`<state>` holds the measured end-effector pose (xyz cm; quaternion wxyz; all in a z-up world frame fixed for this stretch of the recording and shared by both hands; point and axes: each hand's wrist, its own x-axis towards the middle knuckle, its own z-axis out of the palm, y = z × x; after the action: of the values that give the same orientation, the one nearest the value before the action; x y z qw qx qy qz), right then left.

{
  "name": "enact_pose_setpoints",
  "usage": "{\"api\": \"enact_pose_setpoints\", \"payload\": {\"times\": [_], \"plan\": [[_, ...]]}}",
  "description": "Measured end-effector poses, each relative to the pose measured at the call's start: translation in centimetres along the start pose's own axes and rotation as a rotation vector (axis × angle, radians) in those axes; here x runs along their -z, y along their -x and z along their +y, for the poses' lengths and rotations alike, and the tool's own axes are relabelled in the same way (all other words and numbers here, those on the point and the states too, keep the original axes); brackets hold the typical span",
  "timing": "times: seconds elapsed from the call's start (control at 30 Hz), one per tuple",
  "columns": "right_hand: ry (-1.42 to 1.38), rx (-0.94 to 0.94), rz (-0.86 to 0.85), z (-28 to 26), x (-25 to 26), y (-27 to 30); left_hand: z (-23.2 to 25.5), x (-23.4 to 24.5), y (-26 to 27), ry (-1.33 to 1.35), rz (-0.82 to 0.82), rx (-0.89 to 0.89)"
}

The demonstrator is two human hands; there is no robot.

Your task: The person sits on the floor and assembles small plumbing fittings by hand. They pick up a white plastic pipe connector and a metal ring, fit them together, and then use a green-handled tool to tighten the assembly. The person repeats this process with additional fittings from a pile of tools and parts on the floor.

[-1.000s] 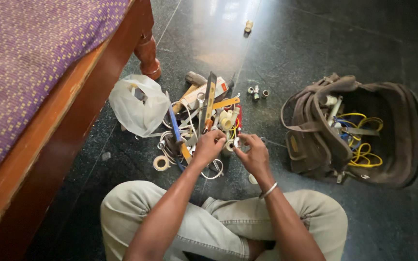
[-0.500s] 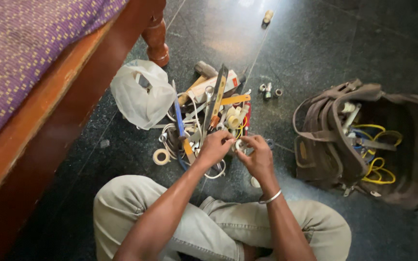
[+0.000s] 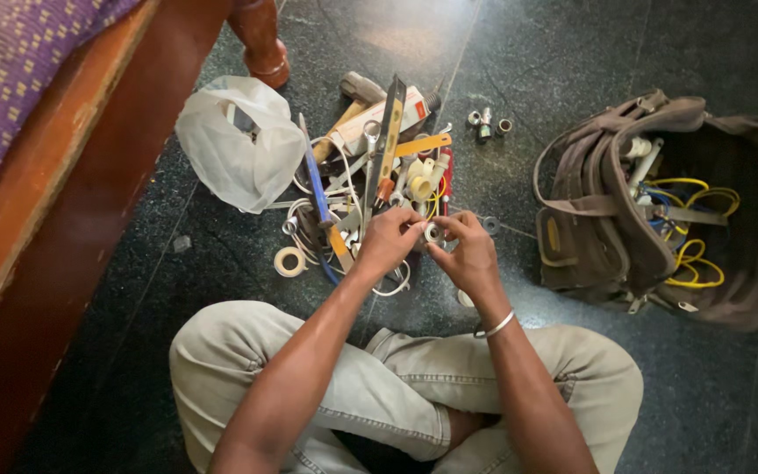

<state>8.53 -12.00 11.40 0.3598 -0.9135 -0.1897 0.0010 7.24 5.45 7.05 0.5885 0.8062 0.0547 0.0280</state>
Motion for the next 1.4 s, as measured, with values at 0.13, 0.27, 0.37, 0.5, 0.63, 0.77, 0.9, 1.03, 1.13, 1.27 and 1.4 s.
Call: {"api": "enact_pose_setpoints", "payload": {"times": [0.13, 0.27, 0.37, 0.5, 0.63, 0.77, 0.9, 1.03, 1.13, 1.27, 1.4], "plan": [[0.019, -0.025, -0.018, 0.0, 0.0, 0.0, -0.2, -0.1, 0.0, -0.005, 0.001, -0.042], [0.027, -0.028, -0.013, -0.1, -0.1, 0.0, -0.3, -0.1, 0.1, -0.011, -0.012, -0.057], [0.031, -0.015, -0.010, -0.2, 0.1, 0.0, -0.1, 0.0, 0.1, -0.021, -0.015, -0.056], [0.001, -0.028, -0.017, -0.6, 0.3, 0.1, 0.3, 0.2, 0.2, -0.055, -0.034, -0.062], [-0.053, 0.006, 0.049, -0.2, 0.3, -0.1, 0.7, 0.3, 0.3, -0.038, -0.021, -0.035], [-0.106, -0.037, 0.111, 0.6, 0.0, -0.1, 0.6, 0.2, 0.2, -0.036, 0.005, -0.072], [-0.132, -0.125, 0.126, 0.8, -0.3, -0.1, 0.8, 0.2, 0.2, -0.008, 0.011, -0.081], [-0.117, -0.146, 0.075, 1.0, -0.6, -0.2, 1.0, 0.2, 0.2, -0.017, -0.023, -0.012], [-0.136, -0.223, 0.039, 1.3, -0.9, -0.2, 0.6, 0.1, 0.1, -0.008, -0.022, -0.033], [-0.155, -0.263, 0.020, 1.7, -1.1, -0.2, -0.1, -0.3, -0.1, 0.054, -0.032, -0.043], [-0.165, -0.280, 0.012, 2.0, -1.1, -0.2, -0.1, -0.2, 0.0, 0.053, -0.043, -0.050]]}}
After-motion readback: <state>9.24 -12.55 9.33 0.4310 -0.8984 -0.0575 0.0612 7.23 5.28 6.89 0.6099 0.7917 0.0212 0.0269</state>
